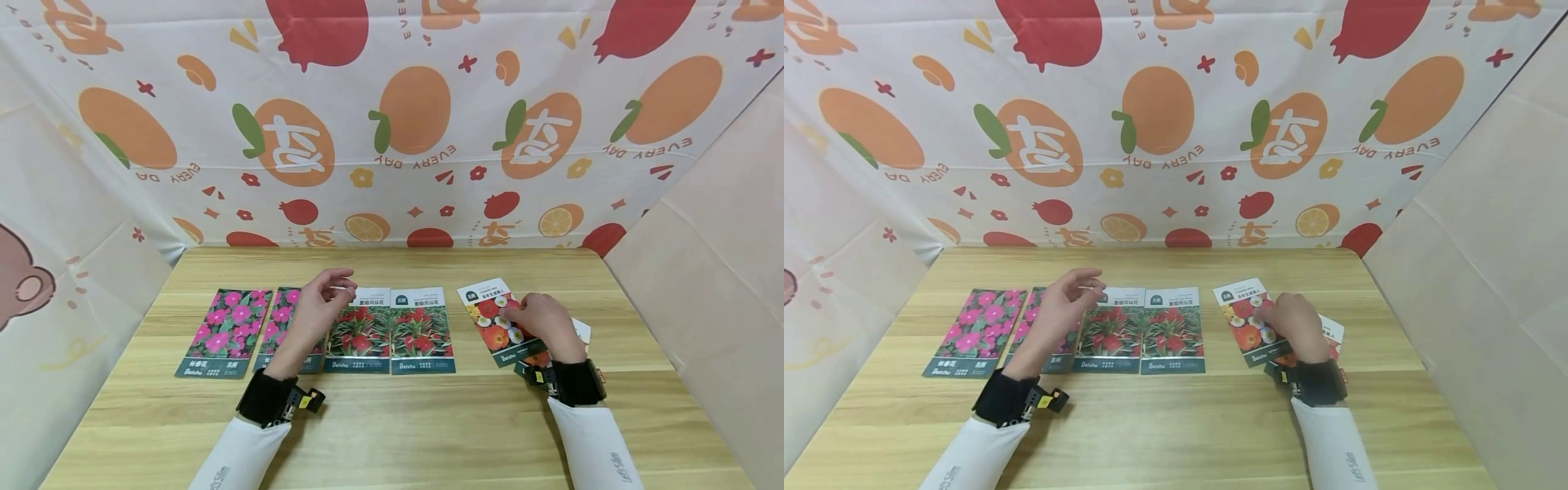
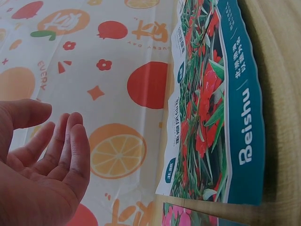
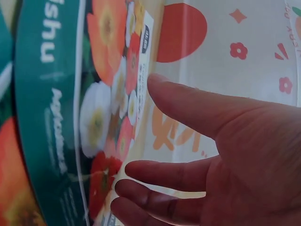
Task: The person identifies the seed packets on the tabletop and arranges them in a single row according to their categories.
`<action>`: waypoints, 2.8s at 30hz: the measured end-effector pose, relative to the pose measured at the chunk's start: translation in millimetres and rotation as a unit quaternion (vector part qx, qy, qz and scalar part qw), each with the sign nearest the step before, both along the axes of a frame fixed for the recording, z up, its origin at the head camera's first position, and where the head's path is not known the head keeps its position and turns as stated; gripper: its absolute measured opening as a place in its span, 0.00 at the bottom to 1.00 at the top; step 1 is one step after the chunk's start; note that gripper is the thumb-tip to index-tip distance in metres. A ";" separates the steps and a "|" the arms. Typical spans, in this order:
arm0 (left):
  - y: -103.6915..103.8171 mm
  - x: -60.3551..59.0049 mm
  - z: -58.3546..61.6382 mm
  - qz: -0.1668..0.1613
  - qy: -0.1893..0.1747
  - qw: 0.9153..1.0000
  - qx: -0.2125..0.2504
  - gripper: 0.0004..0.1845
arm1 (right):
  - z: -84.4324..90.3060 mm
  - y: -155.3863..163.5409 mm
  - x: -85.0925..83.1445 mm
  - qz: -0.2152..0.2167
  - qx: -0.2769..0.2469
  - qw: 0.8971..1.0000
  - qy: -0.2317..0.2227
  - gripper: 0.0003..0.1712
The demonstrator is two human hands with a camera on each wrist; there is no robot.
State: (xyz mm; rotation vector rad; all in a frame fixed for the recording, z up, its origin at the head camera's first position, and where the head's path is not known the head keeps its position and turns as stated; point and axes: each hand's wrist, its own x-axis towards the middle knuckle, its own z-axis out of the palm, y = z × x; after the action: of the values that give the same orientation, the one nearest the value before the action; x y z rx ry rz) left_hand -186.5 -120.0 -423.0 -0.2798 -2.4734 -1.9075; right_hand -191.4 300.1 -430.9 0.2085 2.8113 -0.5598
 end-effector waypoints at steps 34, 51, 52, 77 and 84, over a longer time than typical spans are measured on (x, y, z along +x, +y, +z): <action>-4.7 0.6 4.1 0.001 -0.031 1.000 0.002 0.20 | 10.4 13.3 3.8 -0.001 -0.044 0.999 0.012 0.13; -5.1 0.5 1.6 -0.003 -0.028 1.000 0.001 0.19 | 9.3 1.4 6.5 0.025 -0.111 0.994 0.001 0.11; -4.9 0.4 1.8 -0.003 -0.028 1.000 0.002 0.19 | 9.0 0.5 6.5 0.025 -0.112 0.993 0.000 0.11; -11.9 10.2 -1.1 0.006 0.037 0.997 -0.063 0.17 | 23.0 38.2 26.7 0.060 0.022 0.997 0.049 0.22; -6.1 13.2 0.8 -0.019 0.044 0.996 -0.074 0.16 | 11.4 71.7 27.3 0.079 0.059 0.995 -0.009 0.51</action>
State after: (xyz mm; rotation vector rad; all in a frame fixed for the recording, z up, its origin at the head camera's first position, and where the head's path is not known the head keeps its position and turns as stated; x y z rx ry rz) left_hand -173.3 -126.1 -422.2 -0.4072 -2.5711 -1.6881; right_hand -164.1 371.7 -419.5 0.0142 2.8144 -0.3545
